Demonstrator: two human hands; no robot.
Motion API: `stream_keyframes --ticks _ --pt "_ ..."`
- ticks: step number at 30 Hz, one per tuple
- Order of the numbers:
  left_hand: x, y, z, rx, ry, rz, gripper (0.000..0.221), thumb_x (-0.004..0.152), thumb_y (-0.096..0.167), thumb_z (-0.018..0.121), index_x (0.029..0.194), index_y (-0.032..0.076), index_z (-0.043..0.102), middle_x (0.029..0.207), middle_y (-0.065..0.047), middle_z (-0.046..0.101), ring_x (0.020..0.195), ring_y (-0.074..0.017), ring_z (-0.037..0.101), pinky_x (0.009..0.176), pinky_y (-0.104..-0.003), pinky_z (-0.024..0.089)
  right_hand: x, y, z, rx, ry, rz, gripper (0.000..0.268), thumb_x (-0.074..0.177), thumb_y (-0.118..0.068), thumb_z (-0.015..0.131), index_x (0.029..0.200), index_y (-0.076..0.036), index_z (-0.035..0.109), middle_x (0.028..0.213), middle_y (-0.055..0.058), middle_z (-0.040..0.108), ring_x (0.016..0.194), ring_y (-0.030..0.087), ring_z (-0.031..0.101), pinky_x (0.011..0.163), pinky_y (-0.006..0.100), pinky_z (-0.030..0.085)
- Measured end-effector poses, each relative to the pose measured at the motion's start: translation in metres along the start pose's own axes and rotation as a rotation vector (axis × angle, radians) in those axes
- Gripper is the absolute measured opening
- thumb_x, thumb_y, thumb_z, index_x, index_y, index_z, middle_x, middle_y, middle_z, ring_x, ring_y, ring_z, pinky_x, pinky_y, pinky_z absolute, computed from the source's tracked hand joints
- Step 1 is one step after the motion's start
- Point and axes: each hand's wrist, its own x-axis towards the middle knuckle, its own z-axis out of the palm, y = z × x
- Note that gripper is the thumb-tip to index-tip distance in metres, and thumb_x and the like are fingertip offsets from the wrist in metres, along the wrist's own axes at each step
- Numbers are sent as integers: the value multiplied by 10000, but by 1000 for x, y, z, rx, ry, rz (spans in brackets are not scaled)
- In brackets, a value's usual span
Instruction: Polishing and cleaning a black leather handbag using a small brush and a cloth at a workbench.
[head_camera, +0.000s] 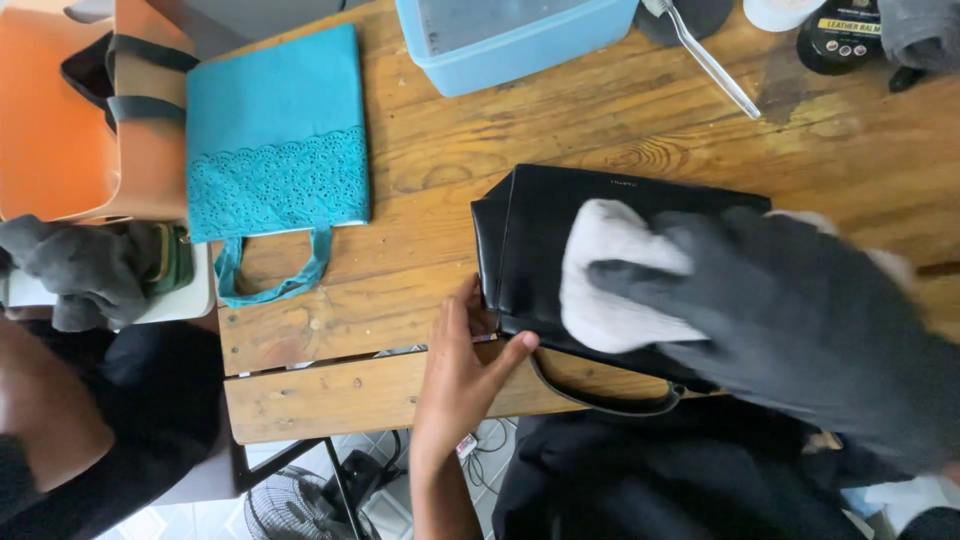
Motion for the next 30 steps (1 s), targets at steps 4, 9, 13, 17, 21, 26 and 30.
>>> stream_keyframes --ticks 4,9,13,17,21,26,30 --pt "10 -12 -16 -310 -146 81 577 979 240 623 1494 28 473 1021 -49 619 927 -156 569 844 -305 491 54 -55 16 -70 289 55 559 848 -513 641 1391 -447 522 919 17 586 664 225 605 496 402 505" --pt "10 0 -15 -343 -126 -18 421 1001 190 549 1401 59 574 1140 -61 689 974 -163 623 872 -320 506 52 -51 29 -43 466 -39 577 811 -517 580 1383 -444 558 1449 75 595 606 242 607 490 415 490" --pt "6 -4 -11 -308 -96 -7 534 966 194 631 1469 78 491 1149 -73 491 1026 -175 528 873 -315 498 26 -25 25 162 360 -189 512 824 -514 664 1297 -333 588 1008 36 578 727 273 646 604 482 523" --pt "-6 30 -14 -101 94 132 803 925 557 612 1570 136 385 1287 -102 454 1262 -255 433 1104 -455 383 -19 -31 205 -219 249 -152 602 1064 -260 255 1632 -72 183 1630 156 375 1511 154 294 1300 324 130" --pt "-3 54 10 95 135 179 848 813 640 694 1448 106 519 1161 -75 496 1094 -249 498 991 -414 353 -32 -34 170 -192 263 -134 610 1045 -295 303 1625 -123 223 1613 136 410 1433 168 363 1226 335 204" --pt "3 52 25 180 263 232 298 912 424 743 918 139 654 899 22 631 832 -198 559 815 -404 286 -12 -36 108 -191 382 4 639 986 -407 443 1604 -279 339 1565 75 512 1200 205 574 1005 362 429" --pt "2 56 9 241 233 307 217 969 317 682 1045 115 665 1012 5 651 901 -202 568 798 -389 285 -7 -39 59 -172 436 81 656 956 -466 511 1593 -360 394 1541 41 561 1084 218 681 896 371 543"
